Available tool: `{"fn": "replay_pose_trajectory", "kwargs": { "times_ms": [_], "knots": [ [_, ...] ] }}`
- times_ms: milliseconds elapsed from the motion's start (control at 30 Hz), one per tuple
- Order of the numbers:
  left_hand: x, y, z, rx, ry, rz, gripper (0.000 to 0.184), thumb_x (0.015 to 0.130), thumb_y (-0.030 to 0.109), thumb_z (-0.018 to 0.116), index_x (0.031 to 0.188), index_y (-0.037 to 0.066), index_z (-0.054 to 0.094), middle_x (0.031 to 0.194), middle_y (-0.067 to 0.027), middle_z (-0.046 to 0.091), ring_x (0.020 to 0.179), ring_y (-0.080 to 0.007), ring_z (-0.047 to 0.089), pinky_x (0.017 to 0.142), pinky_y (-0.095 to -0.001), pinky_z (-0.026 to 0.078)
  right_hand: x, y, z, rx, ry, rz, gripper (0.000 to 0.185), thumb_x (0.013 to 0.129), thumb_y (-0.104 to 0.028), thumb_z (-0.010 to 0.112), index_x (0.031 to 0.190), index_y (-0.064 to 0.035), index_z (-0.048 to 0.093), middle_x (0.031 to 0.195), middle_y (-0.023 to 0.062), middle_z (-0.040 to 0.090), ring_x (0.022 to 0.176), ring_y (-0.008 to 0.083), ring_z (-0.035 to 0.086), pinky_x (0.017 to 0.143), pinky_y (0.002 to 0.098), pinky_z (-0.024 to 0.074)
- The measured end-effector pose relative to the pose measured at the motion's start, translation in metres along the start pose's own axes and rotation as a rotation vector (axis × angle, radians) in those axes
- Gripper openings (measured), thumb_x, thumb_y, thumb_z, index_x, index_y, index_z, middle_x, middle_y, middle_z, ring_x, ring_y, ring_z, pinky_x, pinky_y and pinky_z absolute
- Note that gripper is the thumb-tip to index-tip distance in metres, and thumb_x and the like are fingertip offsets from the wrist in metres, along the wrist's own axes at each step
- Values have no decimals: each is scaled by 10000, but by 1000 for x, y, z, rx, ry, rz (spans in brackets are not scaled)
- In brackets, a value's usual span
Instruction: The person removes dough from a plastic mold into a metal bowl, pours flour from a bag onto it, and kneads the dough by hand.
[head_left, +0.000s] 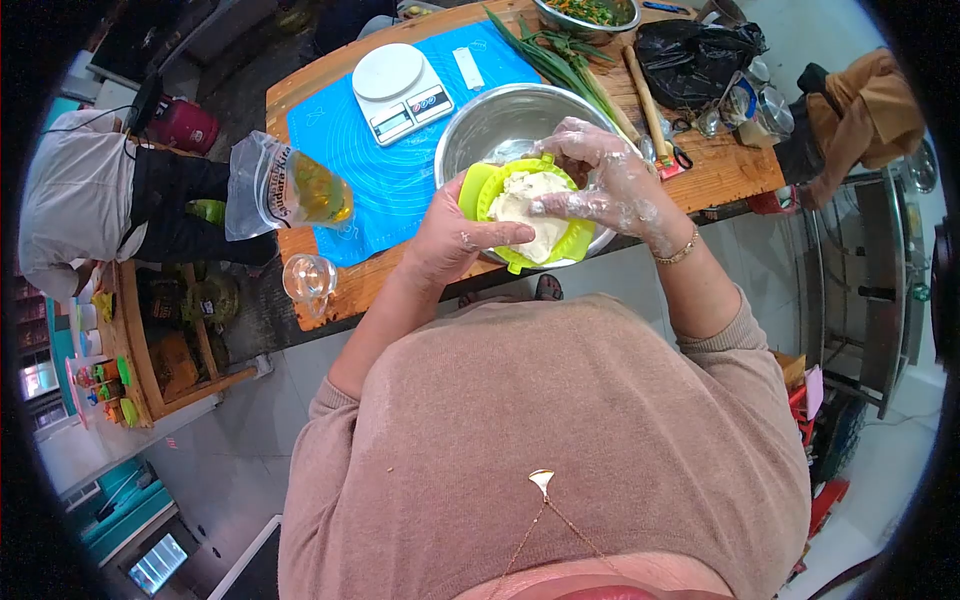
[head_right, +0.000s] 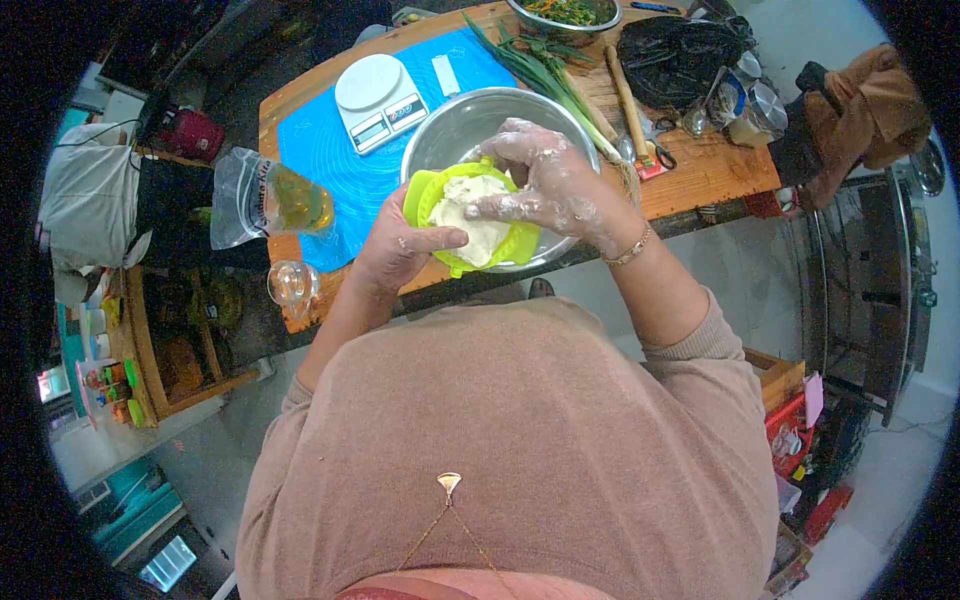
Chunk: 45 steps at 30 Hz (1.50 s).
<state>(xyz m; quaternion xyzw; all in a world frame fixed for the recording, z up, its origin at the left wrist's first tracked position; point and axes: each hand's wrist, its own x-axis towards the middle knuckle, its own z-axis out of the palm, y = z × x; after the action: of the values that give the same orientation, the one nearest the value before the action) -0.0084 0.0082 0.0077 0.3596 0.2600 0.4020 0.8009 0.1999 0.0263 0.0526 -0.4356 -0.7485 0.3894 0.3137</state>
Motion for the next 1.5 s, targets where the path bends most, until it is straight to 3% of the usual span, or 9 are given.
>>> {"fn": "replay_pose_trajectory", "kwargs": {
  "times_ms": [267,367,533,733,833,1033,1200,1367,1500],
  "knots": [
    [11,-14,-6,-50,70,-60,507,725,-79,685,1192,1,506,1109,-121,614,1005,-225,623,881,-374,522,13,15,10,-43,37,116,332,803,-287,718,907,20,648,730,76,584,693,137,545,630,301,460],
    [14,-13,-9,-147,101,-50,465,756,-51,674,1187,5,511,1113,-111,612,1013,-218,618,890,-366,514,11,5,1,701,-106,454,388,835,-319,676,994,32,637,859,102,641,797,155,595,730,293,480],
    [19,-5,-8,-416,50,-57,475,761,4,703,1189,3,497,1110,-116,608,1013,-209,614,893,-364,508,5,16,9,212,-55,213,405,860,-296,639,1071,49,617,994,148,644,896,190,606,801,319,479],
    [29,-10,-10,413,300,23,333,764,43,729,1062,11,584,964,-91,658,866,-156,648,771,-302,536,8,39,7,144,-70,107,380,850,-191,635,1111,82,592,1006,178,644,883,203,611,797,329,483],
    [33,-11,-5,164,290,17,244,770,55,726,981,19,610,897,-84,667,793,-147,653,723,-292,541,14,33,-12,460,-242,328,463,810,-141,631,1198,95,541,1058,160,637,949,209,603,844,321,475],
    [42,-6,-9,-218,174,-38,244,792,91,727,973,-2,593,882,-87,656,773,-142,646,723,-262,542,12,48,-20,738,-204,273,446,845,-166,571,1221,71,534,1115,142,610,1018,179,577,915,286,443],
    [49,-4,0,-55,312,-23,239,802,109,710,978,5,586,882,-97,644,802,-157,647,739,-286,545,24,36,-6,545,-104,397,389,899,-247,589,1122,72,589,1002,84,644,871,133,605,767,261,484],
    [53,-7,-6,-157,350,-80,272,799,137,725,988,8,579,907,-103,641,834,-175,649,760,-296,544,22,46,-25,684,-151,351,366,885,-166,560,1167,67,570,1093,130,622,993,164,594,893,285,462],
    [56,-4,7,-209,363,-51,323,797,165,734,1020,-2,571,934,-105,639,840,-178,649,770,-302,544,23,46,-33,1186,-190,405,424,893,-179,558,1234,67,511,1112,134,611,1010,164,590,917,290,457]
  ]
}}
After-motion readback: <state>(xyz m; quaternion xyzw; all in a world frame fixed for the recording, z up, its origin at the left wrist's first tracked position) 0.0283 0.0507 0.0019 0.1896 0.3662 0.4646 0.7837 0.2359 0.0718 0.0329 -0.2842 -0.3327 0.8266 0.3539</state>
